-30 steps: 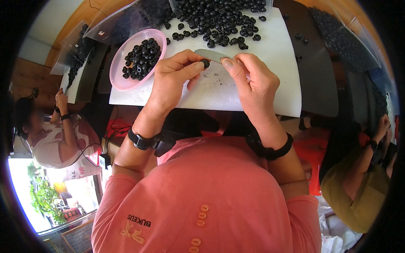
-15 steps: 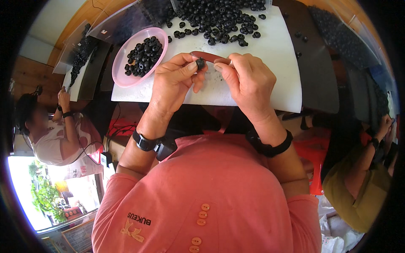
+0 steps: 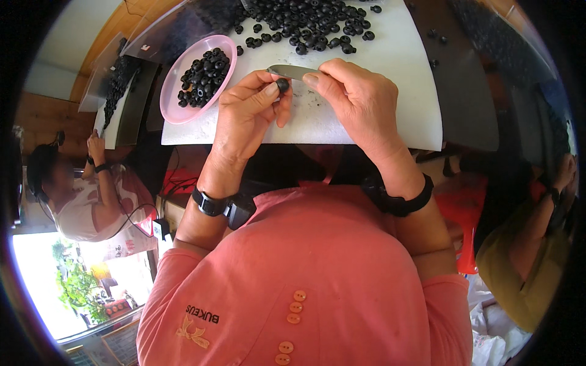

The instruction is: Using a small knife to trim or process small black rubber parts on a cutting board.

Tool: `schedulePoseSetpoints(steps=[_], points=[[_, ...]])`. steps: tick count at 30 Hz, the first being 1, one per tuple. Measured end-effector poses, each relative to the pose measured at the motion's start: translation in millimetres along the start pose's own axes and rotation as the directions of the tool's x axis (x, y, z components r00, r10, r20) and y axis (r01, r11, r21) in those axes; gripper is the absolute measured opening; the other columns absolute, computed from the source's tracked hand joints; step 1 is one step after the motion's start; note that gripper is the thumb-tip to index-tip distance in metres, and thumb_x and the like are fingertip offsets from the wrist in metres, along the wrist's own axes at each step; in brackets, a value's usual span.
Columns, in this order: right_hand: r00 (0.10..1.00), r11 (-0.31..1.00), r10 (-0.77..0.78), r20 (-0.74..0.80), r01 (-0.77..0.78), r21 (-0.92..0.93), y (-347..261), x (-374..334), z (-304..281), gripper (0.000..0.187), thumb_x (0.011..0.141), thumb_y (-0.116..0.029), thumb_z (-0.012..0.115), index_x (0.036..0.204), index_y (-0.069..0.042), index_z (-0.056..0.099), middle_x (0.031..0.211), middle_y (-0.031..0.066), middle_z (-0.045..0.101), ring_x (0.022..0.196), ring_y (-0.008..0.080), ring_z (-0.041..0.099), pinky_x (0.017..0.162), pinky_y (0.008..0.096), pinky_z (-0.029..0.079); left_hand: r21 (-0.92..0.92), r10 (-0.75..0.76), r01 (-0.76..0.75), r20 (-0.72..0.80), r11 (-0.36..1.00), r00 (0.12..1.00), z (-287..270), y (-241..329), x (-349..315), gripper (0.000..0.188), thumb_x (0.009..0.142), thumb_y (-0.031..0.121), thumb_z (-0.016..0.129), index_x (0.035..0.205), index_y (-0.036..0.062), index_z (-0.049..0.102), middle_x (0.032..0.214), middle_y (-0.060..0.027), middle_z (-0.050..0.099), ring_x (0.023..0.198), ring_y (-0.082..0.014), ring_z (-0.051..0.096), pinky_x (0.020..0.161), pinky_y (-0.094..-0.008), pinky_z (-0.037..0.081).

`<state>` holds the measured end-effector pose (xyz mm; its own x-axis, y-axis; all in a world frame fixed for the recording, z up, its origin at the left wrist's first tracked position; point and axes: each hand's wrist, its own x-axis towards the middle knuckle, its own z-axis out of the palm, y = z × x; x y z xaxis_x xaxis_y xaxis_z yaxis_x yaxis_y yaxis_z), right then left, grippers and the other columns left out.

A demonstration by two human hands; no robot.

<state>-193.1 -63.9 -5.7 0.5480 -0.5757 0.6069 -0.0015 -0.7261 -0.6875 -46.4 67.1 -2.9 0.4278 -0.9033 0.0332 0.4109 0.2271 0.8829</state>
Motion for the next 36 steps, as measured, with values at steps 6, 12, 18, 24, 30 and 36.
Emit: schedulePoseSetpoints(steps=[6, 12, 18, 24, 30, 36], points=[[1.000, 1.000, 0.013, 0.028, -0.012, -0.010, -1.1, 0.2, 0.2, 0.023, 0.090, -0.025, 0.073, 0.078, -0.007, 0.065, 0.055, 0.0025, 0.052, 0.047, 0.0134, 0.045, 0.046, 0.0296, 0.035, 0.009, -0.003, 0.004, -0.006, 1.000, 1.000, 2.5, 1.0, 1.6, 0.010, 0.098, 0.000, 0.057, 0.105, -0.0054, 0.061, 0.089, -0.0157, 0.067, 0.068, -0.0198, 0.061, 0.059, -0.0315, 0.050], [0.999, 0.999, 0.015, 0.035, -0.014, -0.038, -1.0, 0.2, -0.2, 0.024, 0.091, -0.029, 0.071, 0.077, -0.009, 0.065, 0.055, 0.0026, 0.054, 0.046, 0.0156, 0.048, 0.047, 0.0313, 0.037, -0.001, -0.015, 0.015, 0.022, 1.000, 1.000, -0.7, -1.2, 3.1, 0.009, 0.098, 0.000, 0.057, 0.104, -0.0055, 0.060, 0.088, -0.0168, 0.067, 0.068, -0.0212, 0.063, 0.059, -0.0323, 0.050], [0.999, 0.996, -0.016, 0.049, 0.021, -0.085, 1.9, -0.6, 1.6, 0.026, 0.091, -0.031, 0.071, 0.078, -0.009, 0.066, 0.055, 0.0034, 0.054, 0.047, 0.0174, 0.051, 0.046, 0.0324, 0.038, -0.026, -0.043, 0.043, -0.011, 0.999, 0.999, 0.0, 1.0, 3.5, 0.007, 0.097, -0.002, 0.055, 0.102, -0.0060, 0.059, 0.092, -0.0193, 0.067, 0.070, -0.0223, 0.064, 0.058, -0.0322, 0.051], [0.998, 0.997, -0.027, 0.048, 0.031, -0.068, 2.3, 0.0, 1.2, 0.027, 0.090, -0.032, 0.071, 0.077, -0.009, 0.066, 0.055, 0.0040, 0.054, 0.047, 0.0180, 0.051, 0.046, 0.0325, 0.038, -0.060, -0.037, 0.037, 0.008, 0.997, 0.999, 0.4, 2.6, 2.8, 0.024, 0.097, -0.002, 0.054, 0.119, -0.0099, 0.061, 0.092, -0.0173, 0.066, 0.072, -0.0199, 0.062, 0.058, -0.0306, 0.051], [0.997, 0.995, -0.064, 0.041, 0.067, -0.070, 4.7, 0.0, 1.6, 0.027, 0.090, -0.032, 0.071, 0.077, -0.009, 0.066, 0.055, 0.0043, 0.054, 0.047, 0.0180, 0.051, 0.046, 0.0327, 0.038, -0.045, -0.021, 0.023, 0.048, 0.999, 0.999, 2.4, 4.0, 1.2, 0.032, 0.098, -0.002, 0.053, 0.128, -0.0085, 0.060, 0.087, -0.0117, 0.063, 0.072, -0.0177, 0.060, 0.058, -0.0290, 0.049], [0.996, 0.994, -0.080, 0.041, 0.083, -0.068, 5.2, 0.2, 0.7, 0.027, 0.091, -0.032, 0.071, 0.077, -0.009, 0.066, 0.055, 0.0042, 0.054, 0.047, 0.0184, 0.051, 0.046, 0.0333, 0.038, -0.073, -0.025, 0.028, 0.045, 0.997, 0.999, 3.3, 2.6, 1.6, 0.031, 0.098, -0.001, 0.053, 0.127, -0.0085, 0.061, 0.084, -0.0108, 0.064, 0.071, -0.0177, 0.059, 0.057, -0.0287, 0.049]])
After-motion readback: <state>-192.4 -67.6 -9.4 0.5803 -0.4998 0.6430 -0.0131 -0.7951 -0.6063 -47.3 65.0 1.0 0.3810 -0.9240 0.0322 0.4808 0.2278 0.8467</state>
